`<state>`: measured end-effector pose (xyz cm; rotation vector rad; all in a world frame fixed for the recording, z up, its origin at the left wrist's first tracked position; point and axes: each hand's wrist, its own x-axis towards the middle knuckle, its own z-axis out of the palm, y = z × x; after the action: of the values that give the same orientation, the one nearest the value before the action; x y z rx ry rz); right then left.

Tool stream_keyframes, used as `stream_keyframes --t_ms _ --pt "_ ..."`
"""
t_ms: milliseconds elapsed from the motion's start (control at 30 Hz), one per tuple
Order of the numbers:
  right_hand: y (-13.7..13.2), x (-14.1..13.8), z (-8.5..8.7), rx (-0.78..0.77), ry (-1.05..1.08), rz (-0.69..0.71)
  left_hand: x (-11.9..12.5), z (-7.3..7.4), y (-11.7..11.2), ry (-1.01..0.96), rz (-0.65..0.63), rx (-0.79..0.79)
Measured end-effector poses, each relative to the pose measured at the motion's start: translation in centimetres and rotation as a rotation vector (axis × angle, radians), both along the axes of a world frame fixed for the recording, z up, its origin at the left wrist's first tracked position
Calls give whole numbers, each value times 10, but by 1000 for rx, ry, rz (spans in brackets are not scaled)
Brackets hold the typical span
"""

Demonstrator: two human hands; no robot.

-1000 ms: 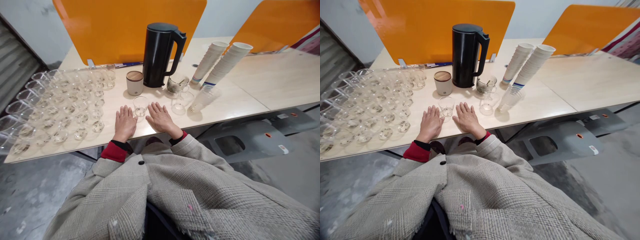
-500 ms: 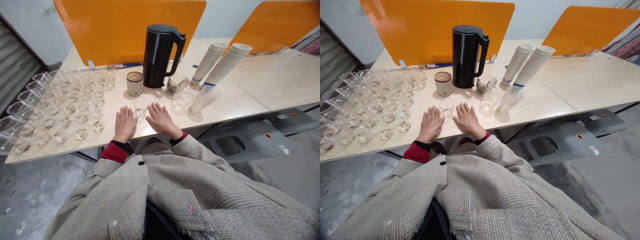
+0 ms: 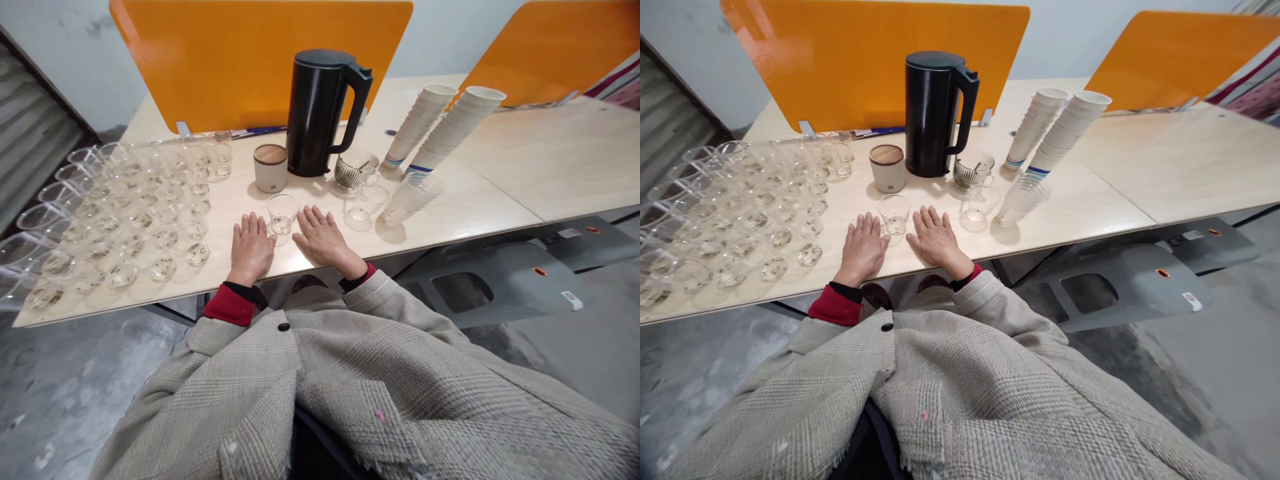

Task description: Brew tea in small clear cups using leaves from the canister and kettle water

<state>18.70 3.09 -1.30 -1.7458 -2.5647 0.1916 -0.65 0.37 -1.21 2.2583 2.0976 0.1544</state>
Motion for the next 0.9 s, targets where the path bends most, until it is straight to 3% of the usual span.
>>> stream_keyframes --t_ms 900 --pt "-2 -3 6 -32 4 -24 4 8 -3 33 11 -46"
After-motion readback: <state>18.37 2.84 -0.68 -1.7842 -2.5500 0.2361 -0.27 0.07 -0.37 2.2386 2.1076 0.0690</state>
